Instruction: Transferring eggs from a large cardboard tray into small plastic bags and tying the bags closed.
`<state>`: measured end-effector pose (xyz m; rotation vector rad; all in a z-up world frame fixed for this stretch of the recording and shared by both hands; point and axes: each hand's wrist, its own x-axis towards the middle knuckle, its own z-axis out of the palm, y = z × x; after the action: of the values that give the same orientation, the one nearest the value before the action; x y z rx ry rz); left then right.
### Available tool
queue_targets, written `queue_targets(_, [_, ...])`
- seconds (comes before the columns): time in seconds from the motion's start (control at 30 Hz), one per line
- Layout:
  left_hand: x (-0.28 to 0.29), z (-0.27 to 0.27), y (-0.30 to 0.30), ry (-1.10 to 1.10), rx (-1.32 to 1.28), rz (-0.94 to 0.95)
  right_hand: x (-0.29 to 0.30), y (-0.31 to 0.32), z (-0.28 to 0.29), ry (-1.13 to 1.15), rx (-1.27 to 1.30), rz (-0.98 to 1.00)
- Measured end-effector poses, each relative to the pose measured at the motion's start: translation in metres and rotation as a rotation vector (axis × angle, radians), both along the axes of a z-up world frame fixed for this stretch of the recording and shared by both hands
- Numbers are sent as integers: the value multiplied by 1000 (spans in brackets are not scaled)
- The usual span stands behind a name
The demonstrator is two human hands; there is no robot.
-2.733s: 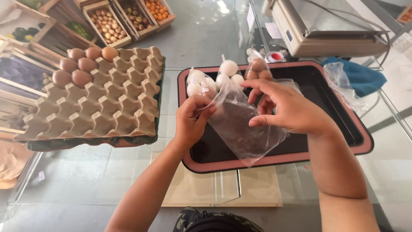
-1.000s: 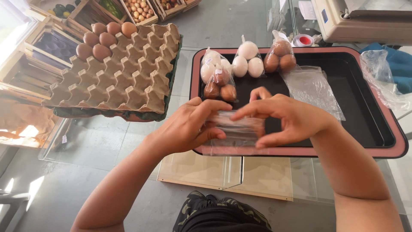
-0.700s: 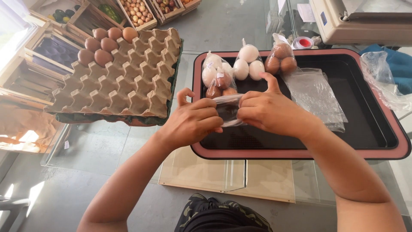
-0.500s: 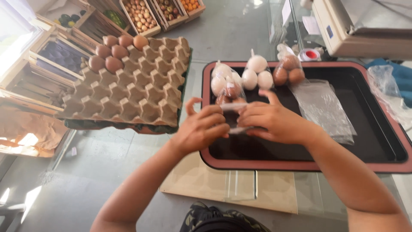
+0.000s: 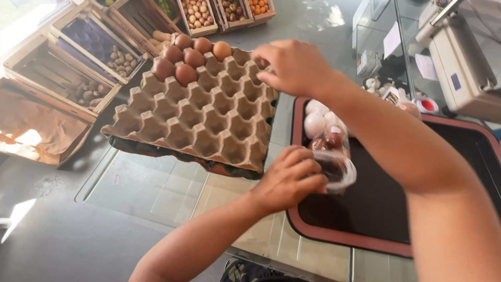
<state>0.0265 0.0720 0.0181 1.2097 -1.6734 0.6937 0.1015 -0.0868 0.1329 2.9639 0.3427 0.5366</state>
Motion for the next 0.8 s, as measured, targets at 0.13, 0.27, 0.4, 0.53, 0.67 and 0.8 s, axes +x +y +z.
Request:
queue_targets(0.13, [2,3,3,35,12,-40,103,12,-15,189,134,-189])
queue_targets(0.27, [4,5,5,76,-17,-14,172,17,-42,342,132,-353])
queue_targets(0.4, [6,-9,1,148,44,10,190,13,-54,323,154,-428])
queue_targets(0.53, [2,0,0,690,335,-215,186,-15,-56,-10,165,-287])
queue_targets(0.67, [-4,15,3,1449,523,-415,76,-7,6,89,321,-59])
queue_targets(0.8, [-3,-15,-3,1219,486,-229,-77,2,45,120,184,-53])
